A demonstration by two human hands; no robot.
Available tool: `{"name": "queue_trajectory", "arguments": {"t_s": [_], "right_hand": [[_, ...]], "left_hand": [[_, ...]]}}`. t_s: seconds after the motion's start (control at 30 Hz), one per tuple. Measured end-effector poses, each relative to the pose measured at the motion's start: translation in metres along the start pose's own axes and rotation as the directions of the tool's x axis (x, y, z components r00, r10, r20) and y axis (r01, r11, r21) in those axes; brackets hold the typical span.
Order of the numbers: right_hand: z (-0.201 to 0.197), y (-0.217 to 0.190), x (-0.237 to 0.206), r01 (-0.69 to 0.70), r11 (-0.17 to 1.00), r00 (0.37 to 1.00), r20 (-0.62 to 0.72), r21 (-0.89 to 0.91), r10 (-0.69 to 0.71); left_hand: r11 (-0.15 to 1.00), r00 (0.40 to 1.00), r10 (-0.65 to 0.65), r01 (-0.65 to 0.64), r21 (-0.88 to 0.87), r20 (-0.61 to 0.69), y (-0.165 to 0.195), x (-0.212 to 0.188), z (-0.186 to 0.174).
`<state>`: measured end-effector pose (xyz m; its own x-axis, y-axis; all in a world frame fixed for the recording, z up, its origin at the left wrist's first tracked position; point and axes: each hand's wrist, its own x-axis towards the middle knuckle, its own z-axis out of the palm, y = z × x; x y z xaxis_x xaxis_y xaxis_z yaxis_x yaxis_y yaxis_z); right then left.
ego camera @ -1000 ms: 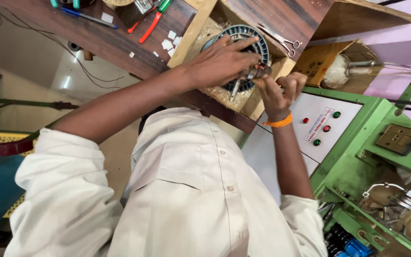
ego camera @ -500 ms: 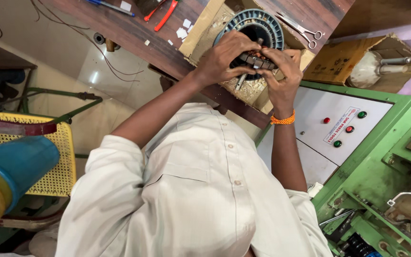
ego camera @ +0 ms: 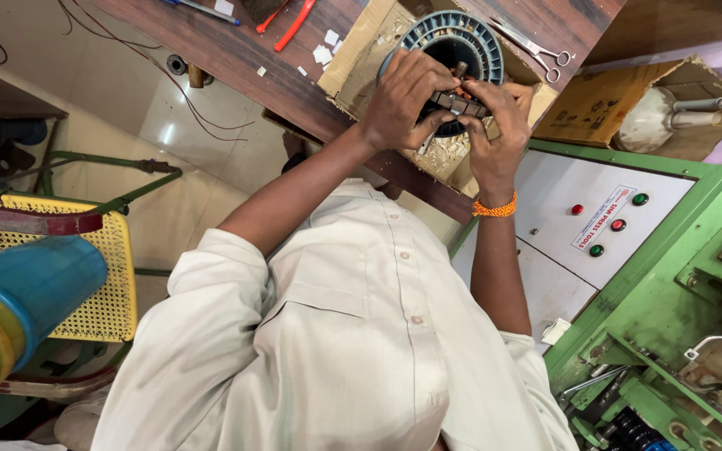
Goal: The person works on an electric motor stator, repeatedly cutting small white insulating pieces with scissors and inserting them into the stator slots. They use a green screwdriver to adjust the copper windings and secure the inserted pieces. The work continues across multiple slots in a repetitive sequence.
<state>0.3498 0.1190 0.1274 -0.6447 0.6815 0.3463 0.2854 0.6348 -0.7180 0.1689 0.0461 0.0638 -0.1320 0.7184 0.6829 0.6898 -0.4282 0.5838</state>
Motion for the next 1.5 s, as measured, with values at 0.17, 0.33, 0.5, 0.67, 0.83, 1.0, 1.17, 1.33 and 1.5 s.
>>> {"name": "queue_trajectory", "arguments": {"t_s": [0.17, 0.33, 0.5, 0.67, 0.83, 1.0, 1.17, 1.33, 1.5], "right_hand": [[0.000, -0.004, -0.001, 0.004, 1.000, 1.000, -0.020, -0.007, -0.004], [0.001, -0.008, -0.001, -0.056, 0.998, 0.998, -0.027, 0.019, 0.056], [0.001, -0.009, 0.002, -0.045, 0.999, 0.998, -0.031, 0.030, 0.046], [-0.002, -0.010, 0.000, -0.136, 0.981, 0.991, 0.011, 0.139, 0.136], [0.002, -0.012, -0.003, -0.163, 0.978, 0.986, -0.018, 0.131, 0.167], [0.005, -0.019, -0.003, -0.138, 0.988, 0.989, -0.042, 0.068, 0.141], [0.006, -0.025, 0.000, -0.125, 0.992, 0.991, -0.047, -0.007, 0.125], [0.009, -0.024, -0.002, -0.153, 0.988, 0.987, -0.045, 0.011, 0.153], [0.014, -0.022, -0.009, -0.187, 0.982, 0.980, -0.068, -0.005, 0.187]], "left_hand": [[1.000, 1.000, -0.026, 0.026, 0.001, -0.003, 0.002, -0.001, 0.001], [0.999, 0.999, -0.043, 0.043, 0.006, -0.014, 0.004, -0.001, 0.002], [0.998, 0.998, -0.060, 0.060, -0.011, -0.017, 0.004, -0.001, 0.001], [0.988, 0.997, -0.074, 0.076, -0.132, 0.023, 0.001, 0.000, -0.006], [0.953, 0.990, -0.125, 0.136, -0.270, 0.058, -0.004, 0.000, -0.008], [0.986, 0.996, -0.089, 0.086, -0.145, -0.013, -0.002, 0.001, -0.003], [0.989, 0.997, -0.081, 0.079, -0.121, -0.013, -0.002, 0.003, -0.001], [0.988, 0.996, -0.084, 0.082, -0.131, -0.006, -0.004, 0.000, 0.001], [0.987, 0.991, -0.132, 0.130, -0.097, -0.014, 0.005, -0.003, 0.002]]}}
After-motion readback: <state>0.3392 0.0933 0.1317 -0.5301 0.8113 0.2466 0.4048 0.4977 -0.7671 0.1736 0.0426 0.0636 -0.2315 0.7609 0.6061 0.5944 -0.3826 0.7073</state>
